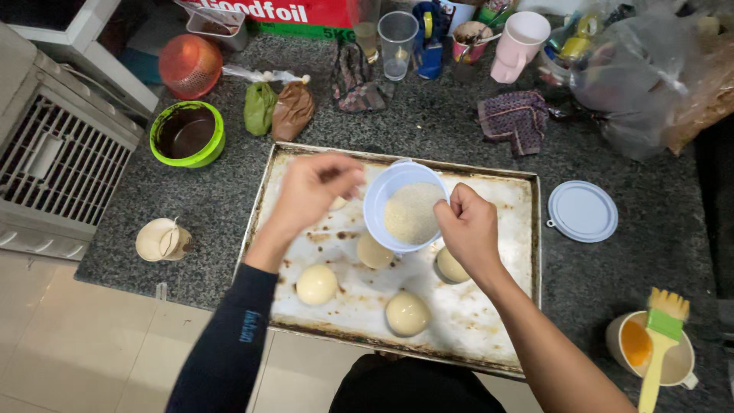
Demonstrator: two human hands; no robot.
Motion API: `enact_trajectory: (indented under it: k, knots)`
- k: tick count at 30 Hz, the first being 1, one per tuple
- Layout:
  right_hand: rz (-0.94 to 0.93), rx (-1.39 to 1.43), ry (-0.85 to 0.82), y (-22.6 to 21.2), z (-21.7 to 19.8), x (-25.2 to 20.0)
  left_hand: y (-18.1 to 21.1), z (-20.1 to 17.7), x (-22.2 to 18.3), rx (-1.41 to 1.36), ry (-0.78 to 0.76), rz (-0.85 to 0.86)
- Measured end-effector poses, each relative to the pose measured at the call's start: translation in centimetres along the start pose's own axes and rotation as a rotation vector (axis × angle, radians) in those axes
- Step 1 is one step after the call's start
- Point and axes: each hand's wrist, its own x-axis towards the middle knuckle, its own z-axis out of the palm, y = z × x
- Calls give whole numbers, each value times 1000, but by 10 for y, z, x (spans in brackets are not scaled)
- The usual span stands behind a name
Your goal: The person removes a tray of dough balls from a rack, brushes each with a liquid wash from a cup, pricks the center of each with a stick, and then sprinkles sesame seeds over them from a small bowl.
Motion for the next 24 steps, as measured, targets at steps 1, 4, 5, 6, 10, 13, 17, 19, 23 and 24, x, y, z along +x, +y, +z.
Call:
enact_trajectory:
  k: [1,4,5,6,10,13,17,19,23,24]
  knots:
    - [1,-9,6,0,1,0,0,-14,3,22,29,-12]
    - [2,-17,22,2,5,-3,-8,-42,9,202,94,-28]
    - [2,-20,28,2,6,-4,-13,-46,11,338,99,-15]
    - [5,-23,34,2,6,-4,-19,-48,13,474,105,-1]
    - [14,-29,55,4,6,-9,-41,-50,22,845,127,186]
    - [22,-29,69,6,4,-12,-51,-50,28,908,116,84]
    - [44,-74,99,7,1,-14,-62,-52,29,950,114,93]
    - [55,-54,100,7,0,-15,-66,-53,28,958,107,108]
    - [51,-63,108,7,-2,-17,-61,-51,24,993,105,120]
    - [42,-56,107,8,-2,-18,-56,-50,22,988,106,108]
